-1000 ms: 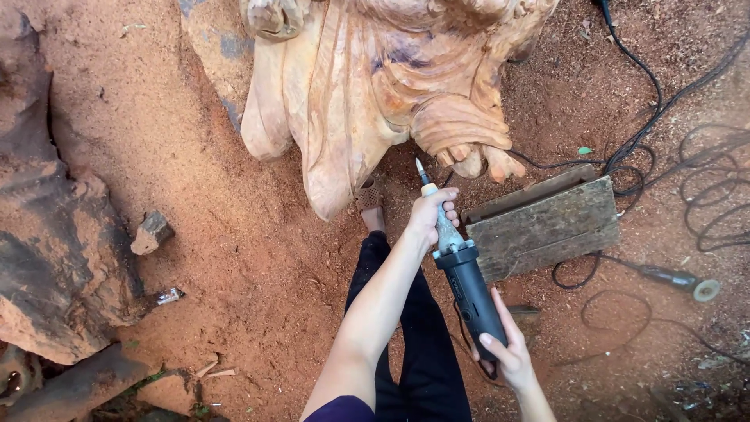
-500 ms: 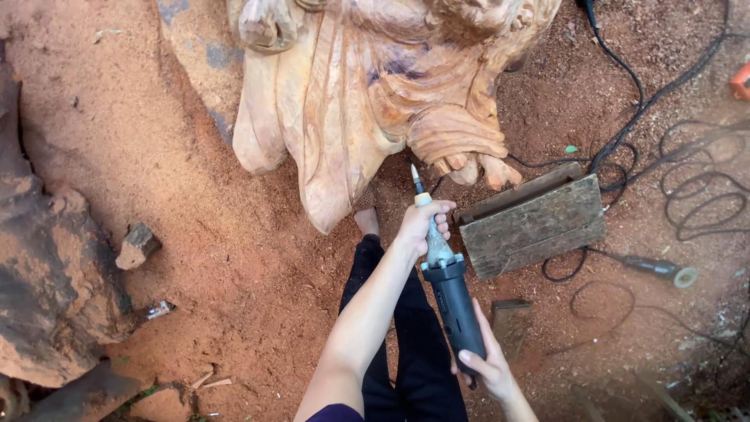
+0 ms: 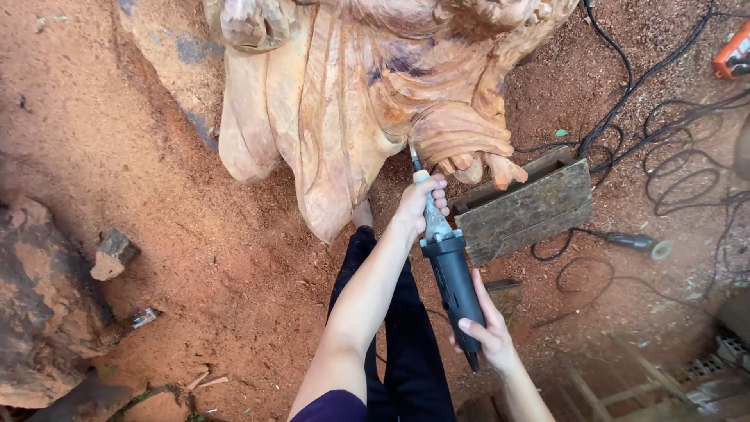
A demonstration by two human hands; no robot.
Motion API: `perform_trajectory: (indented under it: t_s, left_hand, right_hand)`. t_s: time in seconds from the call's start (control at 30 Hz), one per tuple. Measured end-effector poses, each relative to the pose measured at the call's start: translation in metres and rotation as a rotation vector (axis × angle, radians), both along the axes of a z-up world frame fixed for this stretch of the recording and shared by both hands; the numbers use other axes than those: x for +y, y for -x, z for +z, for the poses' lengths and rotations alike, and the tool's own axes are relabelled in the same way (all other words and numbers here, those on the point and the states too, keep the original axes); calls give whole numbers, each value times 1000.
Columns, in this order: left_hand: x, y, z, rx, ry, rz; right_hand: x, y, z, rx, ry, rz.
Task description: Carving intricate details into a large wooden sculpture using a handheld rotary tool
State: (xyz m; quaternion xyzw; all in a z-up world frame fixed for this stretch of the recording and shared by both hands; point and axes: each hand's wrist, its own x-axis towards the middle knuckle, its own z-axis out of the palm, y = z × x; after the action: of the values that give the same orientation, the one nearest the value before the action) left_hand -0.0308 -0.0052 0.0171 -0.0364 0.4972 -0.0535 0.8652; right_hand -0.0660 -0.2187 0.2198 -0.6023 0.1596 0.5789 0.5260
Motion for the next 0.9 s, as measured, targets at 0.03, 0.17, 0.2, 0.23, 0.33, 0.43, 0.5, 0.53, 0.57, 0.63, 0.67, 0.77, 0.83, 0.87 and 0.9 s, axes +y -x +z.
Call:
perform_trajectory:
  t_s: [0.03,0.17,0.2,0.23,0.33,0.43,0.5,0.53,0.57,0.63,0.67,0.77,0.83,0.87,0.9]
  left_hand:
    - [3,-1,-2,1,8,2]
    - [15,-6,-10,30,-12,-21]
    - [17,-5,-11,41,-14,-29]
    - [19,-7,-10,43,-10,-28]
    - [24,-9,-9,69,-6,-36]
    - [28,-19,-4,36,-21,-54]
    - [30,-27,5,-10,-31,-94]
    - [31,-33,10,-9,-30,-95]
    - [32,-39,15,-11,-48,-127]
    - [36,-46,24,-17,-67,-163]
    - [39,-48,27,-12,-65,-185]
    - [41,-45,22,-21,-47,-171]
    - [42,-42,16,-32,-28,-142]
    - [41,-40,16,-19,-17,-136]
    - [41,-39,15,-7,-7,-131]
  right_hand:
    - [5,1,0,1,8,2]
    - [27,0,-2,18,20,-33]
    - [32,0,-2,1,33,-18]
    - [32,0,-4,3,37,-16]
    - [34,1,-7,-1,41,-35]
    - [38,0,-6,-21,14,-26]
    - [36,5,-4,-56,78,-59]
    - [37,8,-4,-55,79,-60]
    - [38,10,-4,-68,7,-121]
    - [41,12,-2,-86,-66,-185]
    - [44,11,0,-106,-54,-165]
    - [53,3,7,-109,34,-112]
    - [60,-2,12,-87,112,-85]
    - [63,-4,16,-66,143,-73]
    - [66,-7,21,-45,174,-62]
